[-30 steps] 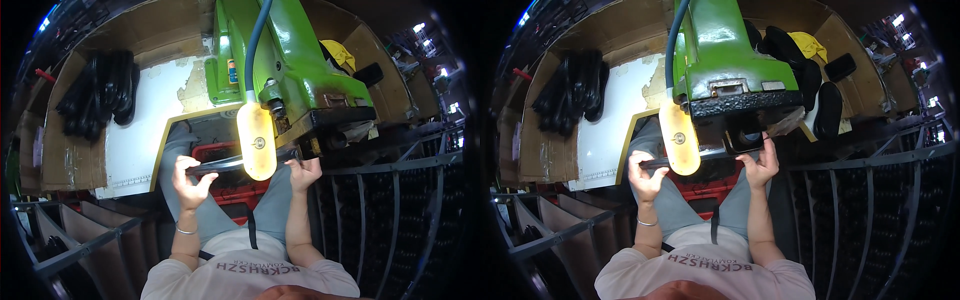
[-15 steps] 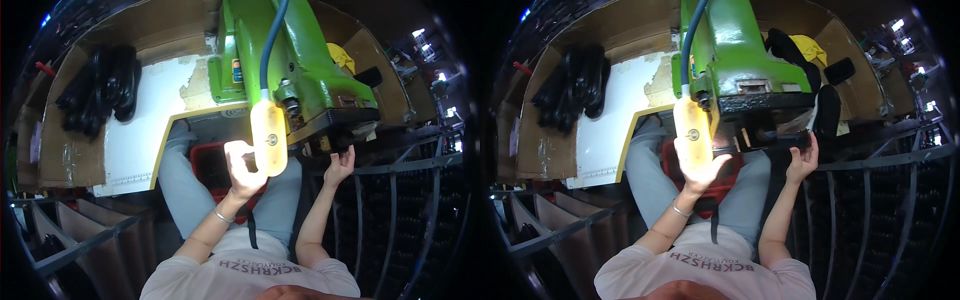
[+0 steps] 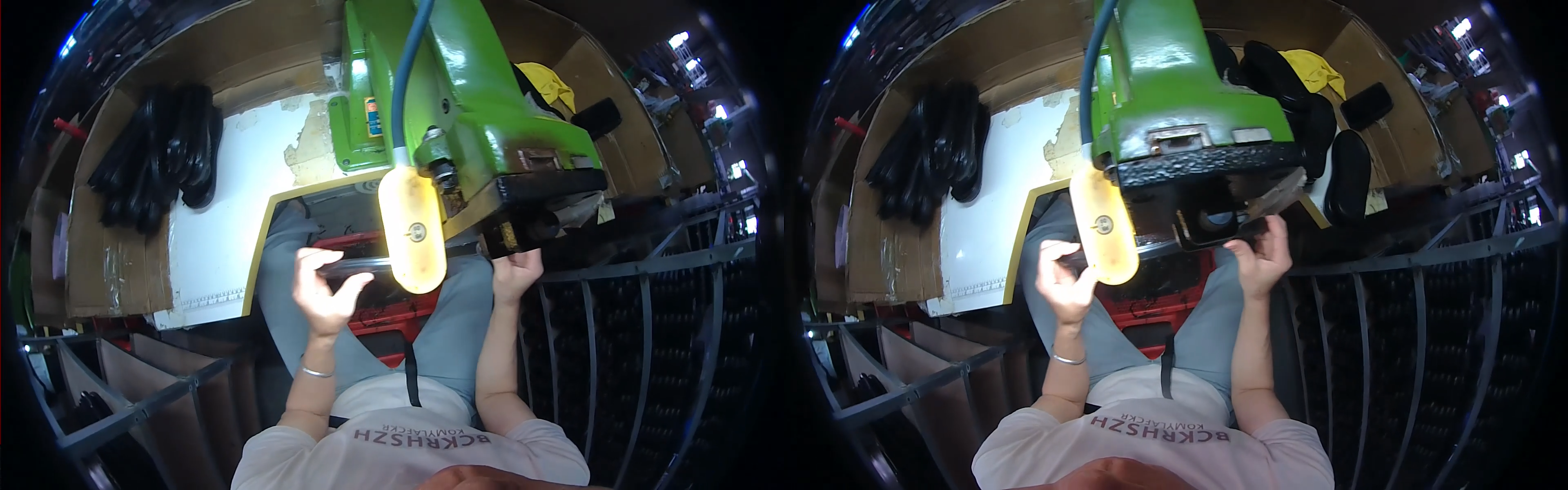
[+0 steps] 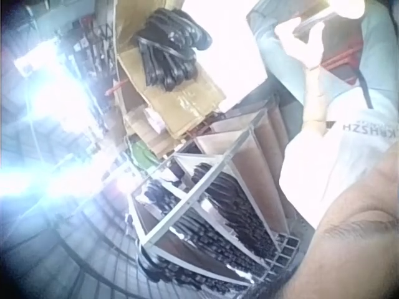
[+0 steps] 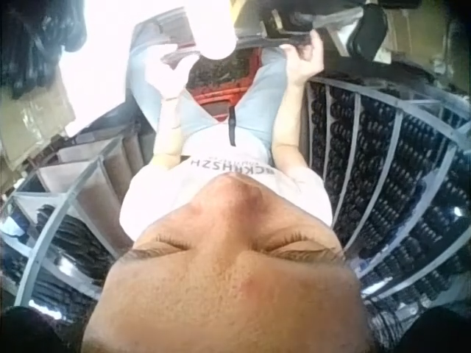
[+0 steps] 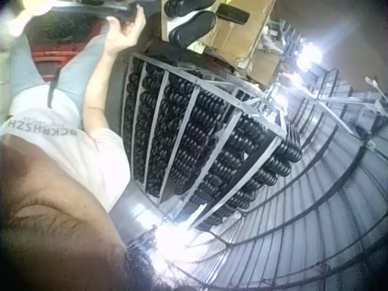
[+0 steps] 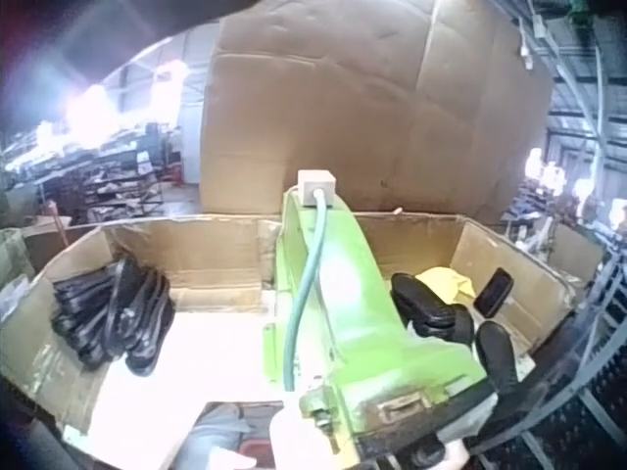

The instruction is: The recorder is processing the edges of shoe soles using an industrial buffing/trimming machine.

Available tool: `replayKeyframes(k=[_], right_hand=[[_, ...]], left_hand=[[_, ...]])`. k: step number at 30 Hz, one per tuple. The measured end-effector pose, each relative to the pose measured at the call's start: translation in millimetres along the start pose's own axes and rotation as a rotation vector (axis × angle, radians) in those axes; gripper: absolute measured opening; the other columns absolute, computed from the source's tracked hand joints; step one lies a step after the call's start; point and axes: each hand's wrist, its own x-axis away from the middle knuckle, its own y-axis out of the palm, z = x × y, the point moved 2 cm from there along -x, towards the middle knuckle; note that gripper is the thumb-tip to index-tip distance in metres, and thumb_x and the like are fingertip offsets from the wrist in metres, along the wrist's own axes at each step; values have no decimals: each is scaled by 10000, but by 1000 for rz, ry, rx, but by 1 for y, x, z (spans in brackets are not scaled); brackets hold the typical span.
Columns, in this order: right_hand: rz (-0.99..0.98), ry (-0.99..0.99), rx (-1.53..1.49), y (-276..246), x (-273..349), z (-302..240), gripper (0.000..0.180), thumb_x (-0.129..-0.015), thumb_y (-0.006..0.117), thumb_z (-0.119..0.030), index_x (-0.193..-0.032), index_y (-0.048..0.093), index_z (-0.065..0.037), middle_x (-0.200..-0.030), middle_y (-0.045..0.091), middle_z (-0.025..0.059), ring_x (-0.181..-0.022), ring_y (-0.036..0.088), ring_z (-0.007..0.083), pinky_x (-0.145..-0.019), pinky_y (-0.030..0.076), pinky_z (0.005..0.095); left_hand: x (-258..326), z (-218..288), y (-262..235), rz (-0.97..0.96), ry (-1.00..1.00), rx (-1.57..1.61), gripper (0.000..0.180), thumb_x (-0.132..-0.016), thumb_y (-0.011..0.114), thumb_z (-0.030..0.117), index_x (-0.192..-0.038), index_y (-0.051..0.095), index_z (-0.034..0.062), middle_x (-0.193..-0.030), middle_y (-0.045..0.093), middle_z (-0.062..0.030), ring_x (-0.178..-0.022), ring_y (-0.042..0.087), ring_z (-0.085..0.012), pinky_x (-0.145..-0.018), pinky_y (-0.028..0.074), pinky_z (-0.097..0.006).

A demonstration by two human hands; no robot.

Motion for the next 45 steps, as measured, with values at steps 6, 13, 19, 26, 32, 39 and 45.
replayKeyframes(k=[6, 13, 19, 26, 32, 39, 45], right_hand=[[-58, -32, -30, 39, 28, -1, 670, -638, 854, -15, -1209, 526, 110, -1263, 538, 194, -1085, 581, 242, -914, 501, 342], [-151, -463, 264, 80, 24, -27, 531, -623, 859, -55, -1088, 633, 65, -869, 705, 102, -708, 659, 151, -665, 521, 277], [-201, -488, 351, 73, 25, -26, 511, -627, 871, -92, -1060, 644, 56, -892, 699, 129, -761, 679, 185, -692, 531, 273], [-159, 54, -192, 77, 31, 25, 395, -659, 787, 14, -1023, 638, 58, -954, 655, 77, -885, 614, 158, -784, 478, 279], [-31, 624, -666, 29, 72, 131, 376, -767, 634, 16, -1130, 542, -23, -997, 593, 42, -921, 569, 128, -838, 432, 255], [159, 204, -8, -33, 8, 51, 444, -702, 806, -44, -1038, 516, -28, -949, 544, 33, -867, 540, 126, -810, 448, 268], [68, 15, 263, -27, -16, -22, 479, -667, 838, -58, -1004, 500, -19, -948, 493, 51, -865, 518, 145, -786, 451, 274]], left_hand=[[10, -11, -51, -33, -8, -14, 416, -654, 842, 46, -972, 575, 9, -916, 489, -62, -773, 505, -131, -706, 440, -230], [30, -59, -88, 34, -85, 108, 333, -703, 814, 48, -968, 620, -3, -967, 573, -90, -914, 606, -200, -862, 480, -294], [28, -40, 1, -305, 59, -528, 418, -691, 754, 78, -1087, 638, 10, -1070, 653, -152, -1037, 598, -329, -987, 433, -444], [46, -66, 59, -141, -244, 243, 402, -748, 774, 13, -1070, 533, 9, -991, 586, -68, -960, 588, -169, -875, 481, -296], [66, -75, 80, -106, -303, 302, 453, -754, 815, 129, -1079, 516, 28, -1011, 591, -31, -952, 584, -125, -885, 470, -269], [67, -76, 66, -39, -250, 264, 605, -708, 841, 348, -1088, 493, 32, -993, 595, -37, -943, 591, -124, -849, 471, -251], [50, -59, 42, -78, -244, 480, 403, -855, 645, 238, -1129, 533, -35, -1057, 588, -75, -942, 600, -170, -868, 481, -291]])
